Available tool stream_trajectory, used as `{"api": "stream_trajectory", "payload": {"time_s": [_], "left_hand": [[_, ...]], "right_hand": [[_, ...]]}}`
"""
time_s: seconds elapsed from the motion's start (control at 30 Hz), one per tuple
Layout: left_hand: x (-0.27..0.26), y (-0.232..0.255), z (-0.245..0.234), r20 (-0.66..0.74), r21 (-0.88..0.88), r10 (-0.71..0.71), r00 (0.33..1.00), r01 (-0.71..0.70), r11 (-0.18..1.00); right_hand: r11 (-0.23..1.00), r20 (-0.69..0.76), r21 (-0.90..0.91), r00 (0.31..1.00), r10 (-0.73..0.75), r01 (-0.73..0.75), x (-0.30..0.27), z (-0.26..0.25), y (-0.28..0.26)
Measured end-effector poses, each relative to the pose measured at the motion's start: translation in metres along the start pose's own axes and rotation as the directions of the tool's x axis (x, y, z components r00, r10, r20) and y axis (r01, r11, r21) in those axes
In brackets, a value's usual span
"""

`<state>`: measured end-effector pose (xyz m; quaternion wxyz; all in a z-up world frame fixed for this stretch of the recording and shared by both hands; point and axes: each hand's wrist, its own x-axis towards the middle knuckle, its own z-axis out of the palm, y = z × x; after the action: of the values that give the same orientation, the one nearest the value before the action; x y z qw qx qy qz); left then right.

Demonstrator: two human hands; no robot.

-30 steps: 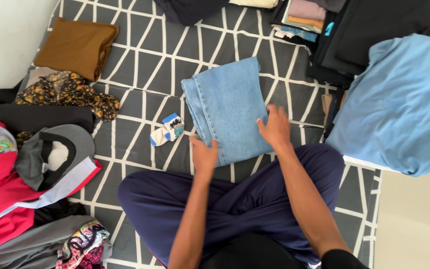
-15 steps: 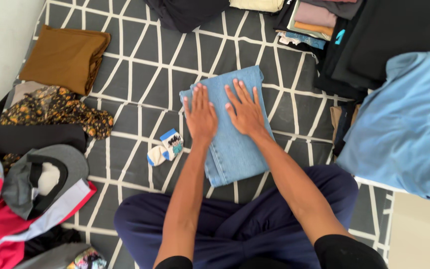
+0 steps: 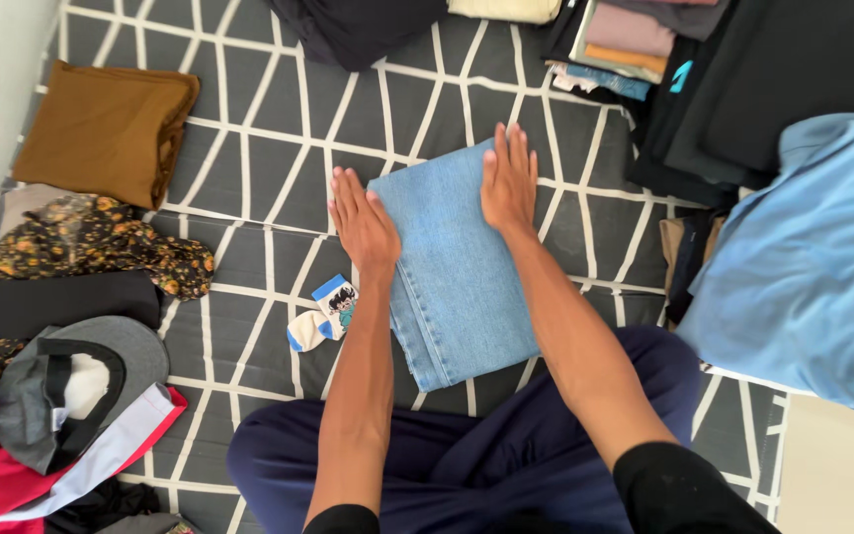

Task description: The person folds a pair of blue jeans, a light-colored printed garment, a blue shirt, and a pair of dark trousers while sitting on a patterned surface.

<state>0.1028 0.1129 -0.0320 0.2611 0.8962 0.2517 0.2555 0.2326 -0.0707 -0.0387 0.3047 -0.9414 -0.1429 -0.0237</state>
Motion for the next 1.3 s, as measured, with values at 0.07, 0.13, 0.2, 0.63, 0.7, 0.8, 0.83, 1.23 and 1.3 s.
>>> {"api": "stream_trajectory", "payload": {"time_s": [0.07, 0.13, 0.2, 0.63, 0.7, 0.8, 0.83, 1.23, 1.3], "left_hand": [[-0.011, 0.006, -0.013, -0.084, -0.059, 0.027, 0.996, -0.032, 0.998], [-0.036, 0.016, -0.022, -0.16, 0.216, 0.013, 0.987, 0.022, 0.976], [-0.067, 0.024, -0.03, -0.091, 0.122, -0.056, 0.994, 0.068, 0.99], [-0.139, 0.002, -0.067, 0.434, -0.444, -0.361, 0.825, 0.545, 0.711], [-0.146, -0.014, -0.075, 0.559, -0.5, -0.312, 0.768, 0.612, 0.612], [-0.164, -0.032, -0.09, 0.744, -0.494, -0.263, 0.614, 0.772, 0.401], [-0.169, -0.034, -0.094, 0.813, -0.44, -0.273, 0.514, 0.85, 0.291], [-0.191, 0.007, -0.118, 0.7, -0.676, -0.189, 0.689, 0.724, 0.136], [-0.185, 0.019, -0.124, 0.712, -0.688, -0.097, 0.696, 0.718, 0.1]], "right_hand": [[0.999, -0.023, 0.039, 1.0, 0.008, -0.007, -0.02, -0.004, -0.001], [0.998, -0.14, -0.042, 0.989, -0.053, 0.048, -0.053, -0.014, 0.0], [0.997, -0.083, -0.052, 0.995, 0.048, -0.053, -0.085, -0.027, -0.005], [0.755, 0.545, 0.405, 0.799, 0.254, -0.517, -0.144, -0.083, 0.016], [0.727, 0.646, 0.413, 0.739, 0.191, -0.548, -0.156, -0.092, 0.019], [0.671, 0.755, 0.372, 0.63, 0.183, -0.641, -0.174, -0.093, 0.021], [0.635, 0.771, 0.331, 0.588, 0.244, -0.697, -0.178, -0.088, 0.021], [0.428, 0.53, 0.77, 0.848, -0.015, -0.474, -0.196, -0.132, -0.012], [0.45, 0.483, 0.775, 0.875, 0.031, -0.443, -0.205, -0.165, -0.02]]}}
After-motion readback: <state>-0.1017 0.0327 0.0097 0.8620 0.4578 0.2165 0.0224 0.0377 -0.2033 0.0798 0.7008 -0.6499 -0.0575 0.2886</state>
